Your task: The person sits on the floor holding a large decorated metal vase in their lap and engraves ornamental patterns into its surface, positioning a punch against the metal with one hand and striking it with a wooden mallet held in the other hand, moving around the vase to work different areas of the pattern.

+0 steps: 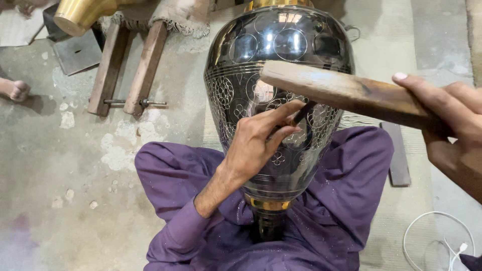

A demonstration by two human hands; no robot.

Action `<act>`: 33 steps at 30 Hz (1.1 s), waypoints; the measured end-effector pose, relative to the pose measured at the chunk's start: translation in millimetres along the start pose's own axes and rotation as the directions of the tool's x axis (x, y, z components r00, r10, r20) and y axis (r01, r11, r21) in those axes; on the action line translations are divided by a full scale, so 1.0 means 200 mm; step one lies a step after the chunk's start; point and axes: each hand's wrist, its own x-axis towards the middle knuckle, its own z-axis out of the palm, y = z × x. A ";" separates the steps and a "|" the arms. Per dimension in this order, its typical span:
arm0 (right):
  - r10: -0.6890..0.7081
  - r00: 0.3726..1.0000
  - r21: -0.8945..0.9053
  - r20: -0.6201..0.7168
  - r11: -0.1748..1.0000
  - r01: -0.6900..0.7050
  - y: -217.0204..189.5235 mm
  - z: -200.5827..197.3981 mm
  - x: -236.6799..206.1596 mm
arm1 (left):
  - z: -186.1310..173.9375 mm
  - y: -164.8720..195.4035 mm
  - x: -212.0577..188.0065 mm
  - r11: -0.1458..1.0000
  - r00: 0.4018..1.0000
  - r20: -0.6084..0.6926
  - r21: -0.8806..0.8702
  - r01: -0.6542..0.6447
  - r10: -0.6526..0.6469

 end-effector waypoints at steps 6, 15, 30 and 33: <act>-0.018 0.999 -0.063 0.037 0.998 0.020 -0.08 -0.07 0.03 | 0.04 -0.03 -0.04 1.000 0.995 -0.093 0.022 -0.018 0.020; -0.056 0.994 0.091 -0.090 0.994 0.064 -0.16 -0.11 0.08 | 0.09 -0.06 -0.07 0.999 0.988 -0.156 0.032 0.015 -0.009; 0.069 0.998 -0.035 0.007 0.997 -0.069 -0.19 -0.11 0.03 | 0.08 -0.06 -0.07 1.000 0.986 -0.168 0.001 -0.005 0.005; 0.133 0.980 0.345 -0.148 0.935 -0.075 -0.18 -0.05 -0.06 | 0.02 -0.05 -0.01 0.987 0.985 -0.056 0.015 -0.162 0.162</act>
